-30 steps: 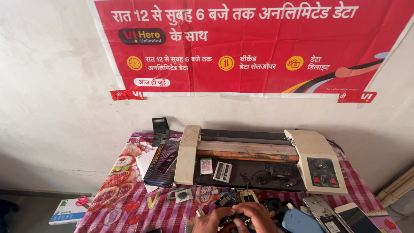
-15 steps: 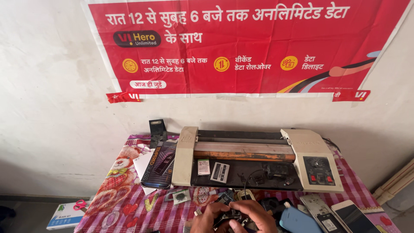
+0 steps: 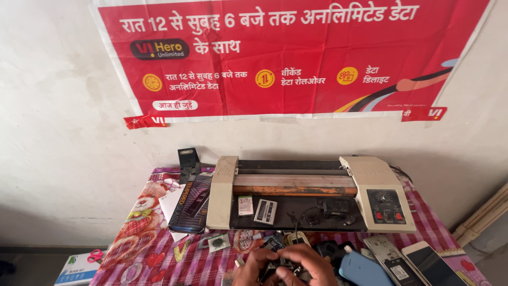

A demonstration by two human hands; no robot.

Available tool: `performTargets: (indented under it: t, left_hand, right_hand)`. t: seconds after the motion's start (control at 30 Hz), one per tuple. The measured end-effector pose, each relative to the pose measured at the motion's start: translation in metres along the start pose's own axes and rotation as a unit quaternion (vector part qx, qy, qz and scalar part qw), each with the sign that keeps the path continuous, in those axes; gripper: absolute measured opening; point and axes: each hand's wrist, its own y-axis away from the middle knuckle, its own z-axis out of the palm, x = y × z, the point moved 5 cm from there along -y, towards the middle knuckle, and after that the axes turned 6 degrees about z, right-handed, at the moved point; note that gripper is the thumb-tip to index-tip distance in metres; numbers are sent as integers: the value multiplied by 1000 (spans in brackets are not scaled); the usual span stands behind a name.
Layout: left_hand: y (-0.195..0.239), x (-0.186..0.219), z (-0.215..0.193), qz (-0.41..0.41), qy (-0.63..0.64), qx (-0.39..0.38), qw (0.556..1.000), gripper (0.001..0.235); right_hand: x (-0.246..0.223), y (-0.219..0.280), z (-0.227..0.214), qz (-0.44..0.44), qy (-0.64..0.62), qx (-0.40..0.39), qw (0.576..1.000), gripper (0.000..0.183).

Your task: The person handles a small electronic device, likely a mobile phone, and uses a screwdriver to remove screws. They disassemble the device, separate the back cover, and manipulate internal components. The person continues to work on the device, adjusting parts and inspecting the interior.

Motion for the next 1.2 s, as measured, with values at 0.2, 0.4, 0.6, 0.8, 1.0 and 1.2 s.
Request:
performTargets:
  t: [0.2, 0.4, 0.6, 0.8, 1.0, 1.2]
  left_hand:
    - [-11, 20, -1, -83, 292, 16, 953, 37]
    - [-13, 32, -12, -105, 318, 89, 938, 31]
    - [-15, 22, -13, -116, 398, 116, 903, 26]
    - [-13, 19, -15, -8, 392, 116, 913, 15]
    - [-14, 5, -18, -17, 405, 163, 899, 9]
    - [-24, 30, -82, -31, 413, 310, 856, 4]
  right_hand:
    - [-7, 0, 2, 198, -91, -53, 975, 65]
    - [7, -2, 11, 289, -85, -73, 951, 75]
    - [21, -3, 15, 270, -50, -43, 961, 75]
    - [23, -2, 16, 249, -19, -40, 968, 75]
    - [11, -2, 17, 264, -25, -49, 963, 70]
    - [-26, -7, -5, 139, 111, 30, 984, 60]
